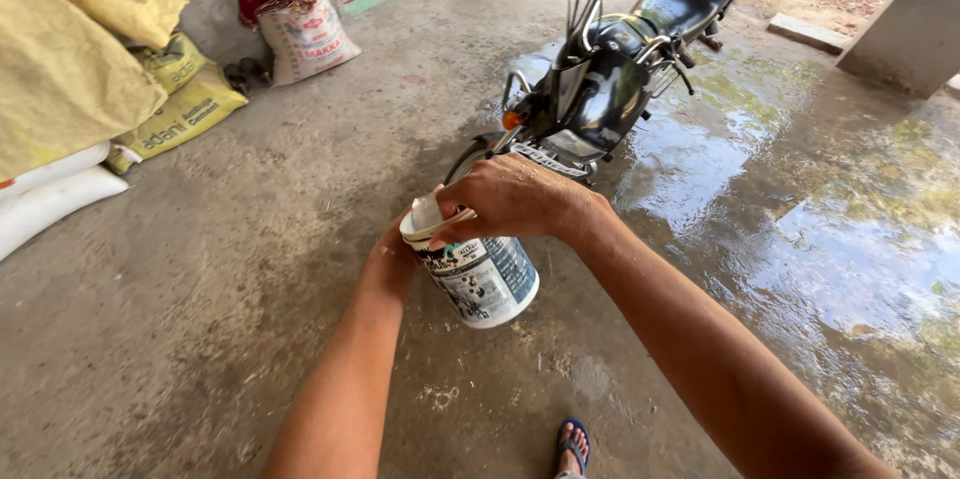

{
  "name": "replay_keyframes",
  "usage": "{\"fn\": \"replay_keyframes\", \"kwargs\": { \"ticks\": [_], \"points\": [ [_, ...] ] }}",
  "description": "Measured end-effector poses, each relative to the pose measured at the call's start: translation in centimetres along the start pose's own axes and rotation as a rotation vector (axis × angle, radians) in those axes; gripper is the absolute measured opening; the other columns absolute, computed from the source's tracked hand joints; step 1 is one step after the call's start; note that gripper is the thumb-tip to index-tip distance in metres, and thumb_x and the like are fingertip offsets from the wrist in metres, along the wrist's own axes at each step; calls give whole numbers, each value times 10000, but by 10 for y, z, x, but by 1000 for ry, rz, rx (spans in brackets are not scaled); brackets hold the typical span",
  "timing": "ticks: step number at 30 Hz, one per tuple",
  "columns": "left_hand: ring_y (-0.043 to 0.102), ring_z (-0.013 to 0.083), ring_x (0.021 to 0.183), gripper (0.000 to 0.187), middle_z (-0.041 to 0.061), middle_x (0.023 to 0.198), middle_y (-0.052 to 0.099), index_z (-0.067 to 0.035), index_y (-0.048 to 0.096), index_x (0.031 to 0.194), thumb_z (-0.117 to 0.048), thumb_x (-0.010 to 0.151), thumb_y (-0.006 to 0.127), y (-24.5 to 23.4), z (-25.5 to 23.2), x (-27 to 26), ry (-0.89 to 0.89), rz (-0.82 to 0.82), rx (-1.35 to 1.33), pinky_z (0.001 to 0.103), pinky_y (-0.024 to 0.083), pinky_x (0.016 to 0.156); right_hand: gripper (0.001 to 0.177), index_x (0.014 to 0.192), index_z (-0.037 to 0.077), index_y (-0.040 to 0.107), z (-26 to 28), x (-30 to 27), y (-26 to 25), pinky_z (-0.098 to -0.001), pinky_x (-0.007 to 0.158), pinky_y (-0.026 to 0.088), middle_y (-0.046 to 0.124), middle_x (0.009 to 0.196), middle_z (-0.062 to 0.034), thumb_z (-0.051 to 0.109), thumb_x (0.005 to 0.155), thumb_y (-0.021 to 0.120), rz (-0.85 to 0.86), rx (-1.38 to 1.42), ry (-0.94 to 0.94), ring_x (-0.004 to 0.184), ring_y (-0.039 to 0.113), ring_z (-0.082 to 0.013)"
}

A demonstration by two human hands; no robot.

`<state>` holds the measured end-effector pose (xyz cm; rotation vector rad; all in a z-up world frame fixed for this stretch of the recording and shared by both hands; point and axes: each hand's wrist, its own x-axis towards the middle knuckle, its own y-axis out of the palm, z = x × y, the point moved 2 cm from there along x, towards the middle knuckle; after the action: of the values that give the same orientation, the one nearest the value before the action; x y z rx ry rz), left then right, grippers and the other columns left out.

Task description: The person prepares soapy water in a bucket and then pours it over the seat and fuel tank of a motorcycle by hand using a small container.

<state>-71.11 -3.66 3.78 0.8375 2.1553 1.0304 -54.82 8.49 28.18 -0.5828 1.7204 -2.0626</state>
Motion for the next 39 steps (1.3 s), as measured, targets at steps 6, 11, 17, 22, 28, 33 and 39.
{"fn": "replay_keyframes", "kwargs": {
  "ticks": [6, 11, 17, 22, 28, 33, 39],
  "points": [
    [678, 206, 1041, 377, 109, 1184, 664, -66, 580, 1295, -361, 1092, 461, -22, 31, 122, -91, 79, -109, 349, 589, 890, 502, 1048, 184, 762, -70, -32, -13, -454, 703, 543, 747, 794, -91, 635, 859, 649, 94, -18, 66, 749, 721, -284],
    [667, 197, 1004, 353, 81, 1134, 656, -87, 583, 1266, -378, 1128, 440, -50, 42, 249, -173, 501, -196, 353, 580, 875, 511, 1067, 196, 776, -133, -63, -25, -438, 689, 549, 768, 810, -71, 640, 842, 660, 47, 49, 113, 746, 726, -259],
    [664, 182, 798, 362, 58, 952, 654, -120, 585, 1132, -442, 1171, 425, -45, 60, 335, -141, 404, -108, 353, 587, 705, 539, 1162, 218, 744, -208, -71, -34, -430, 747, 569, 790, 912, -44, 654, 872, 616, 112, -7, 150, 834, 753, -243],
    [643, 145, 727, 310, 89, 993, 665, -91, 579, 1203, -347, 1120, 425, -11, 46, 370, -175, 188, -139, 303, 583, 637, 511, 1200, 173, 699, -274, -47, -31, -450, 810, 575, 800, 1012, -36, 594, 929, 593, 58, 57, 111, 929, 763, -250],
    [618, 101, 643, 325, 127, 1042, 679, -56, 572, 1288, -232, 1059, 424, 10, -14, 436, -196, 189, -191, 244, 577, 556, 499, 1264, 222, 659, -312, 2, -45, -420, 736, 614, 770, 978, -59, 581, 924, 593, 179, -85, 274, 824, 763, -247],
    [610, 95, 580, 315, 55, 852, 646, -75, 603, 1240, -311, 1049, 520, 22, -77, 486, -169, 217, -103, 254, 597, 519, 452, 1113, 161, 731, -321, 24, -74, -419, 712, 562, 787, 889, -49, 555, 903, 659, -76, 17, 150, 763, 750, -238],
    [714, 260, 857, 322, 121, 981, 718, -81, 626, 1141, -373, 1033, 544, 65, -96, 467, -315, 66, -71, 445, 646, 735, 462, 1075, 167, 756, -330, 56, -90, -451, 670, 530, 781, 832, -77, 577, 879, 671, -97, -9, 280, 744, 726, -266]
  ]
}}
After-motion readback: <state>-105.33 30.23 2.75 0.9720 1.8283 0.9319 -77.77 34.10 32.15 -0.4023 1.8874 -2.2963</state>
